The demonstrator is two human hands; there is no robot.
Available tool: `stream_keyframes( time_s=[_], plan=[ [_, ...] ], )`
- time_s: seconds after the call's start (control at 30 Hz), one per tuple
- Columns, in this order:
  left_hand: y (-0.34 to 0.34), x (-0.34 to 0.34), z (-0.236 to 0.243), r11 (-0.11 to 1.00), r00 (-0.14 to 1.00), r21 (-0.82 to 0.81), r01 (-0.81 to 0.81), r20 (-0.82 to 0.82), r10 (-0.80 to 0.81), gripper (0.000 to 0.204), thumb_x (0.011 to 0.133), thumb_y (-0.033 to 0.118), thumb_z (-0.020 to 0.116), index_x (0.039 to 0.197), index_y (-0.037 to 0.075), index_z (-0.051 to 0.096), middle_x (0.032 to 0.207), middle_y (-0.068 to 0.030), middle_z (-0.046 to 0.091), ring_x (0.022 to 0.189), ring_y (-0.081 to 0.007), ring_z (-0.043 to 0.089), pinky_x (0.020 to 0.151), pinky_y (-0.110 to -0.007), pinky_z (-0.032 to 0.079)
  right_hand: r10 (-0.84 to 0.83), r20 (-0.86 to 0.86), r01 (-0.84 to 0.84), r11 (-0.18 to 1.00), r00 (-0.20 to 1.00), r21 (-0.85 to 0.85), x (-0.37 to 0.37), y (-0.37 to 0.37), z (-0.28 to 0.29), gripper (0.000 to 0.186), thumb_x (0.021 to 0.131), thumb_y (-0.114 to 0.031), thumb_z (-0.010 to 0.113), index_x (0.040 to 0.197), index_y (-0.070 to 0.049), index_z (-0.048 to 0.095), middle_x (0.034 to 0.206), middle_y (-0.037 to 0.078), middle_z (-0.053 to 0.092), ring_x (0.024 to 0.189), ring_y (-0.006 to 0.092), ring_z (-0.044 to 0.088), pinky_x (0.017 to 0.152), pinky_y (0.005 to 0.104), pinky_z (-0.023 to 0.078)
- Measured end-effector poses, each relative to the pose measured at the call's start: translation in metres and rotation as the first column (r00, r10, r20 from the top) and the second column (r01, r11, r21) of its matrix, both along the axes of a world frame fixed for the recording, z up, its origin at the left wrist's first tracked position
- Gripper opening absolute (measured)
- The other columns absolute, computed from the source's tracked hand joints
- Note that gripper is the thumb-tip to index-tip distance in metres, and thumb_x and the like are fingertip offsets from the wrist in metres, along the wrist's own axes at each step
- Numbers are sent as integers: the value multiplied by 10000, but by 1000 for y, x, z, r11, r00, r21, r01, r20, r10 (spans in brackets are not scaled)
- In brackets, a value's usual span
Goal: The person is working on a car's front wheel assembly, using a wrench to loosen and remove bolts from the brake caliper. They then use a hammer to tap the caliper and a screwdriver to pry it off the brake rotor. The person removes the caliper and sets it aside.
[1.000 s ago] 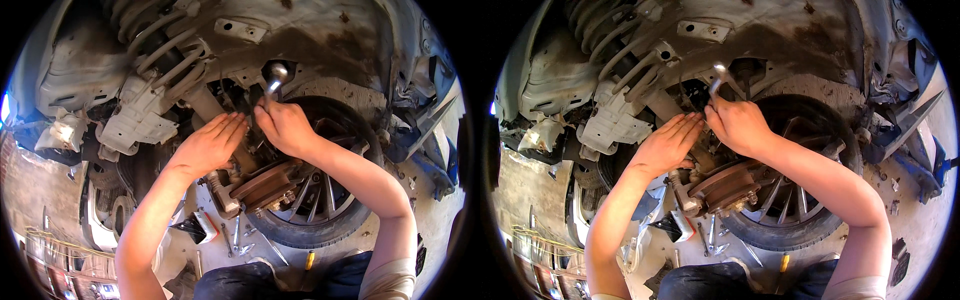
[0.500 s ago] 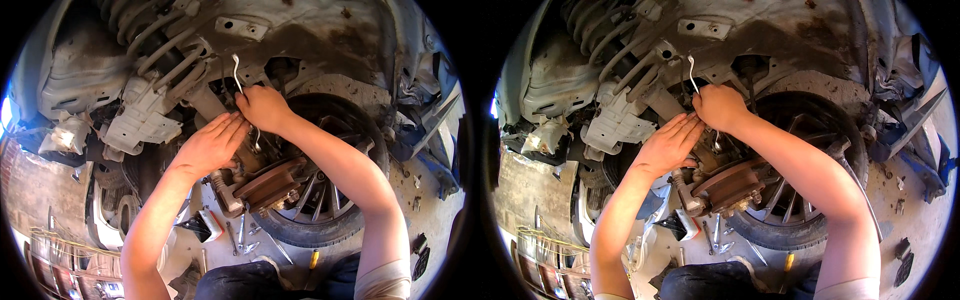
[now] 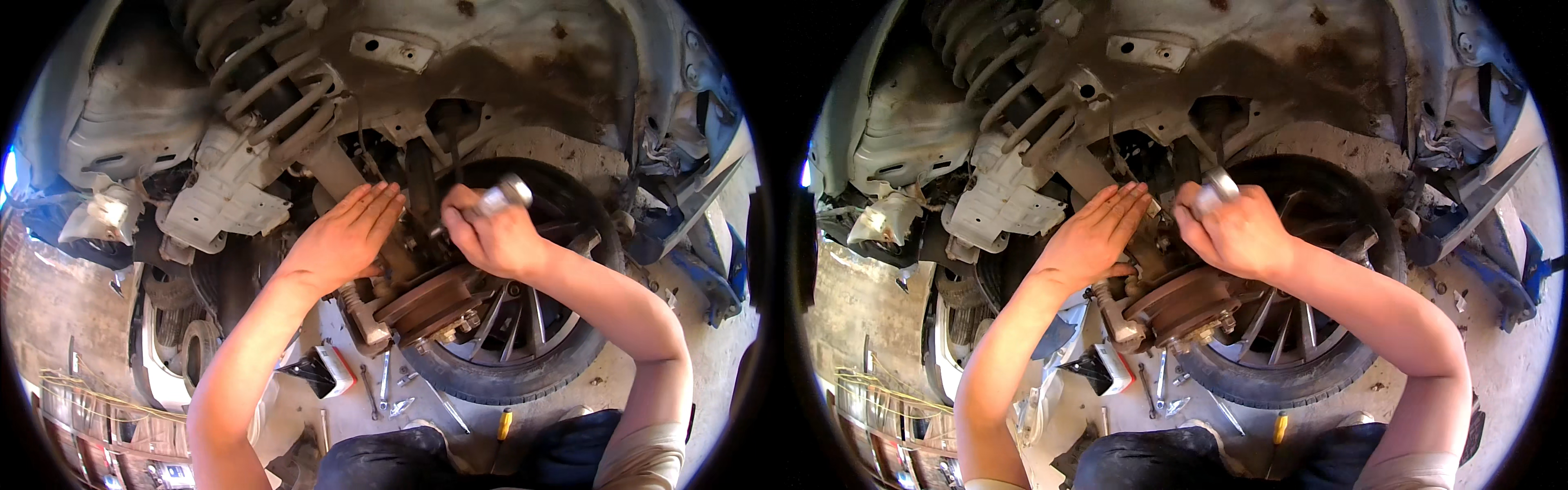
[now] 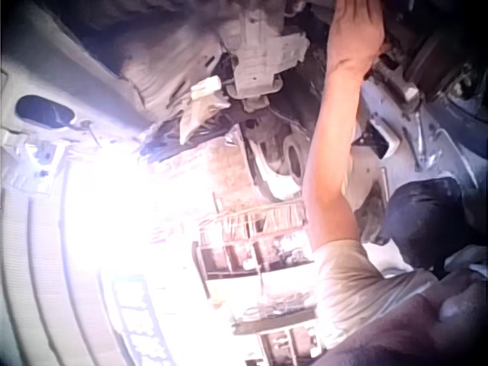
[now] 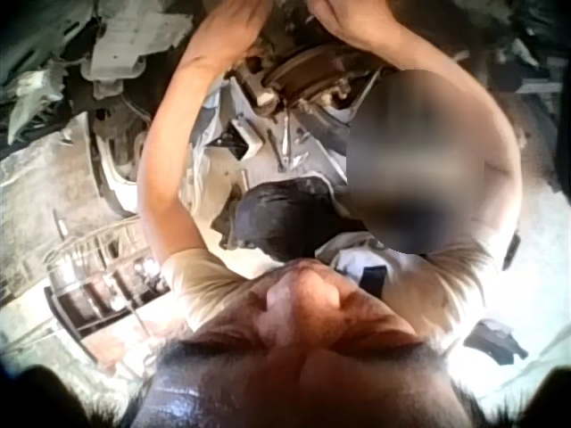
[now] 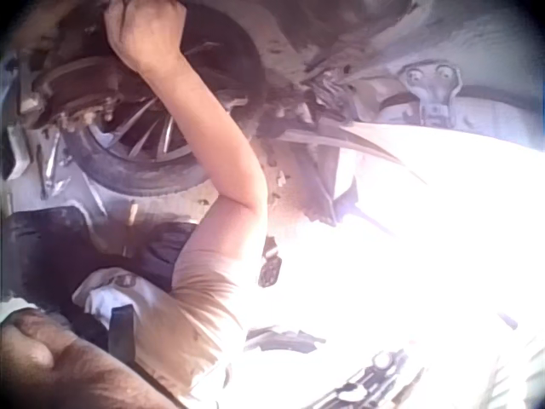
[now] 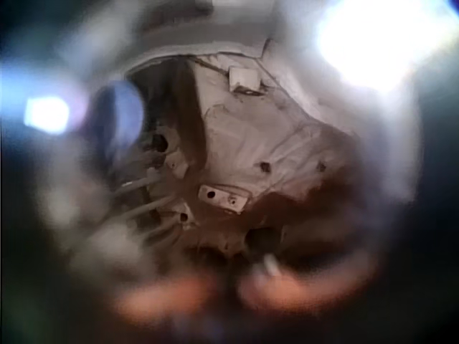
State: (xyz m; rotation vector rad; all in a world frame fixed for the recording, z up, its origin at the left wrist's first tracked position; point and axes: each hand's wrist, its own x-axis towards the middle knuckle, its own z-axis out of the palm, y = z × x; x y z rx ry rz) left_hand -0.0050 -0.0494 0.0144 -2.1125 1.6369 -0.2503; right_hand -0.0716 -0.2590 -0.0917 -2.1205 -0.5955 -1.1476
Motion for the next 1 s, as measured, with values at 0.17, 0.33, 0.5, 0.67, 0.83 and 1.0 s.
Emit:
stream_keyframes(
  time_s=[0.17,0.33,0.5,0.67,0.83,1.0],
  plan=[
    [-3,1,3,999,999,28,21,43,-22,928,537,247,836,1319,-51,435,1352,-184,490,1298,-284,446,1130,-394,321,25,-177,23,964,984,265,33,21,16,226,928,-196,512,826,-8,585,673,182,625,615,369,620,557,436,498],
    [-3,1,5,999,998,13,49,42,-49,854,537,240,817,1271,-48,490,1294,-175,533,1261,-269,485,1111,-373,344,-37,-336,119,967,941,226,62,33,26,313,951,-246,478,784,-4,585,717,209,630,682,400,619,609,474,494],
    [-1,1,4,1000,1000,18,18,11,-18,874,550,252,839,1282,-52,468,1311,-189,513,1277,-292,463,1129,-398,325,-42,-418,145,965,907,218,84,42,25,392,955,-291,437,769,-3,628,745,205,652,742,405,634,704,492,506],
    [0,2,2,999,999,16,28,37,-28,876,560,260,840,1289,-48,466,1317,-186,510,1283,-288,458,1134,-396,320,-59,-492,164,971,869,172,96,43,23,416,954,-296,422,776,2,651,775,210,657,786,404,639,734,494,505],
    [-3,2,2,1000,999,24,12,37,-13,881,564,262,841,1295,-49,461,1320,-181,511,1284,-286,458,1136,-395,318,-8,-499,141,963,867,231,95,42,23,399,946,-286,442,788,14,652,794,222,655,784,414,635,722,501,494],
    [5,1,-2,999,999,36,-9,49,7,951,566,263,834,1352,-49,397,1389,-181,456,1314,-283,428,1142,-392,304,58,56,-59,998,997,27,12,28,-4,119,822,-152,615,800,-42,575,701,106,632,619,302,626,552,392,509]
  ],
)
